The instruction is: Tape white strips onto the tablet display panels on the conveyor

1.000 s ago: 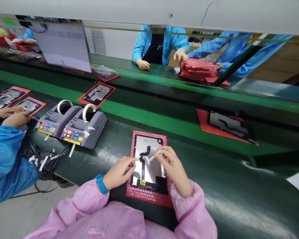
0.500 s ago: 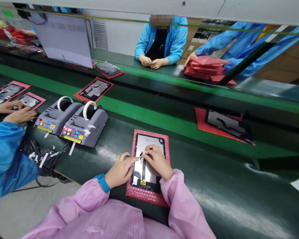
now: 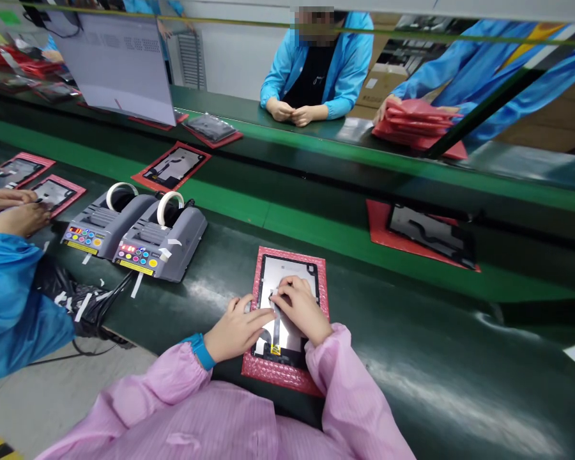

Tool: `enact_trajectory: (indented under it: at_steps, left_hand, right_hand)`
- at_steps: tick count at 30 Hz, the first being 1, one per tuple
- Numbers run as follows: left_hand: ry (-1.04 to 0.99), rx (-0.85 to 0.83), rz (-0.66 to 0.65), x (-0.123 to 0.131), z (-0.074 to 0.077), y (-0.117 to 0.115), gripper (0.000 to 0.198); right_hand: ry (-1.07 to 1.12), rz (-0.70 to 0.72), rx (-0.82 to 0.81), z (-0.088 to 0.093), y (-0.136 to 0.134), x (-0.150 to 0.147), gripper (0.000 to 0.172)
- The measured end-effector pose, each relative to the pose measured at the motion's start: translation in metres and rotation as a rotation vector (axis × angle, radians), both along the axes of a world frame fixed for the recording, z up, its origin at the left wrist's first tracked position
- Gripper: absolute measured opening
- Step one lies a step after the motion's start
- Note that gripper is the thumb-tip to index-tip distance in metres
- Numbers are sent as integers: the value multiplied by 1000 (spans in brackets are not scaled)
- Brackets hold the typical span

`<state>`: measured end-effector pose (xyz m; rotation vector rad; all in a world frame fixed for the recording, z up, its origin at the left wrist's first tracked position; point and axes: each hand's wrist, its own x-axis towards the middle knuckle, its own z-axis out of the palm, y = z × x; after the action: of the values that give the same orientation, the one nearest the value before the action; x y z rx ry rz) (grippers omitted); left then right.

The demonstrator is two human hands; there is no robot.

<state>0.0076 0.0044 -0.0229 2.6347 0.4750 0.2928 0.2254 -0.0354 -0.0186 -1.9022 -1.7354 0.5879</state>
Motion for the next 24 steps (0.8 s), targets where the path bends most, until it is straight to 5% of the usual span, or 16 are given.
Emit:
enact_trajectory:
  at_steps: [7, 12, 17, 24]
  left_hand:
    - [15, 28, 3, 0, 1, -1, 44]
    - [10, -64, 43, 1, 1, -1, 39]
    - [-156, -324, 187, 3, 0, 10, 37]
    - [-334, -420, 253, 17, -2, 24, 31]
  right_hand:
    - [-8, -73, 75, 1, -1, -8, 21]
    - [-41, -232, 219, -10, 15, 5, 60]
    - [48, -328, 325, -11, 22, 14, 35]
    - [415, -32, 207, 9, -6, 2, 26]
